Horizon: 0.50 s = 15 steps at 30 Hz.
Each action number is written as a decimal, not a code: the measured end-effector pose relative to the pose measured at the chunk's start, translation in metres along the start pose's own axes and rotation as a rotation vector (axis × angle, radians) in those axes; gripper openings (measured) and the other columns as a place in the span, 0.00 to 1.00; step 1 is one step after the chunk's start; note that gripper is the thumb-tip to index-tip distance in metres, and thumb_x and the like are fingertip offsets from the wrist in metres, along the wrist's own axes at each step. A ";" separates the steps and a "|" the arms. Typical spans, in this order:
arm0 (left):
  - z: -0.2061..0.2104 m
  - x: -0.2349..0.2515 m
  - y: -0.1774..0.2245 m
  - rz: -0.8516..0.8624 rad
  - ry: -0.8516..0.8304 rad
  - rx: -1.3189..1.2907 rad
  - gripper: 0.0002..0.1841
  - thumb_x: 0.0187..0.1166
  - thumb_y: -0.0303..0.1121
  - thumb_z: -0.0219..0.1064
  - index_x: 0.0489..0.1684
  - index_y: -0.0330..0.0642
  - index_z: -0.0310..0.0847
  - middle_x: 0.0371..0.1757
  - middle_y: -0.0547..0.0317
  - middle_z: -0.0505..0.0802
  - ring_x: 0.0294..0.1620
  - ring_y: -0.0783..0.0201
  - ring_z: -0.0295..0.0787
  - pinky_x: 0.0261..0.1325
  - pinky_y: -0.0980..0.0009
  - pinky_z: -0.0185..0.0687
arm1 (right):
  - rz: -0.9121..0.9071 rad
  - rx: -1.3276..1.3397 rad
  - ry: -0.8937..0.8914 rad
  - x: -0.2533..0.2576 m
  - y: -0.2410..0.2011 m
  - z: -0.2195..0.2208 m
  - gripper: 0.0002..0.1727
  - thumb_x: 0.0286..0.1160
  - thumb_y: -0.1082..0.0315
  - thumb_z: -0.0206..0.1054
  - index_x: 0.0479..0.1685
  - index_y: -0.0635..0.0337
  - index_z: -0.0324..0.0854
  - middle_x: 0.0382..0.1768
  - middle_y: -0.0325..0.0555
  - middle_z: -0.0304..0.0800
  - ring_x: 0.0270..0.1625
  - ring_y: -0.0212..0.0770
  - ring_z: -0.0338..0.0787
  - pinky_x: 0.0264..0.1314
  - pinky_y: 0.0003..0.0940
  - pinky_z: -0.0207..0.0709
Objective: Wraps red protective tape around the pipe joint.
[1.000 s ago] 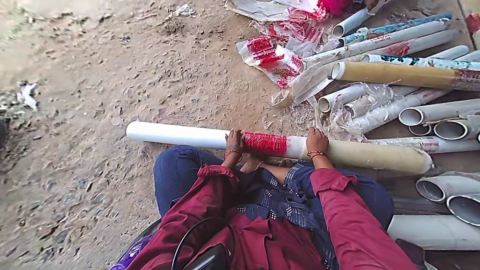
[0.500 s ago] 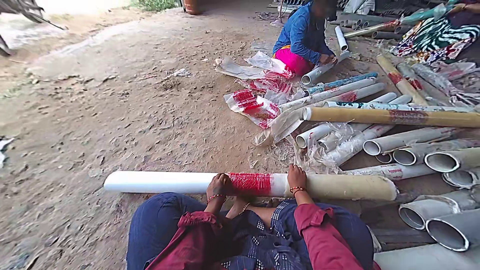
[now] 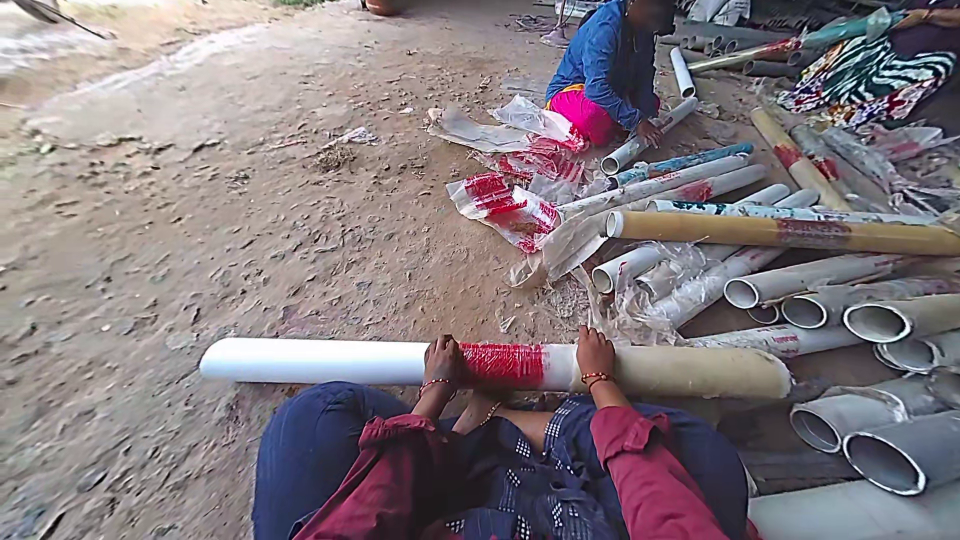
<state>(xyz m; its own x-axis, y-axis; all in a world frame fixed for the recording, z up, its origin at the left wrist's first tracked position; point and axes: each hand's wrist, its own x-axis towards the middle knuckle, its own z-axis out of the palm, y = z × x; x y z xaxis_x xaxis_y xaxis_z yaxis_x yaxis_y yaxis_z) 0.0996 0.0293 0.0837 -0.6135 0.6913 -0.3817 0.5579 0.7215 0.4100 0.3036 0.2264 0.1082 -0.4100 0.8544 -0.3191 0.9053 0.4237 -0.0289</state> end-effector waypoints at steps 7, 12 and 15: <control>0.007 -0.006 -0.011 0.024 0.116 -0.168 0.23 0.90 0.35 0.57 0.78 0.29 0.72 0.82 0.33 0.77 0.86 0.38 0.69 0.89 0.48 0.57 | 0.008 -0.014 0.019 0.001 -0.001 0.003 0.23 0.92 0.75 0.45 0.80 0.68 0.72 0.73 0.67 0.82 0.77 0.64 0.81 0.76 0.58 0.70; 0.006 -0.004 -0.010 0.104 0.033 -0.203 0.21 0.93 0.32 0.50 0.75 0.34 0.81 0.82 0.49 0.81 0.93 0.50 0.60 0.97 0.49 0.29 | 0.008 -0.025 0.038 0.000 -0.001 0.003 0.23 0.92 0.75 0.45 0.80 0.69 0.72 0.72 0.68 0.82 0.76 0.64 0.81 0.75 0.58 0.70; 0.003 -0.013 -0.007 0.081 0.041 -0.287 0.19 0.92 0.31 0.53 0.72 0.34 0.84 0.79 0.47 0.84 0.89 0.51 0.68 0.97 0.52 0.38 | 0.011 -0.011 0.046 -0.002 -0.002 0.002 0.23 0.92 0.75 0.45 0.79 0.69 0.72 0.71 0.69 0.82 0.75 0.66 0.82 0.74 0.60 0.70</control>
<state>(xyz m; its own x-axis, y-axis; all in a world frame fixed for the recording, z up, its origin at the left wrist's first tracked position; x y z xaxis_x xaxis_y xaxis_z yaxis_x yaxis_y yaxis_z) 0.1050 0.0152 0.0835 -0.5988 0.7399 -0.3066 0.4289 0.6196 0.6573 0.3031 0.2238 0.1068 -0.4051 0.8719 -0.2750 0.9086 0.4175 -0.0149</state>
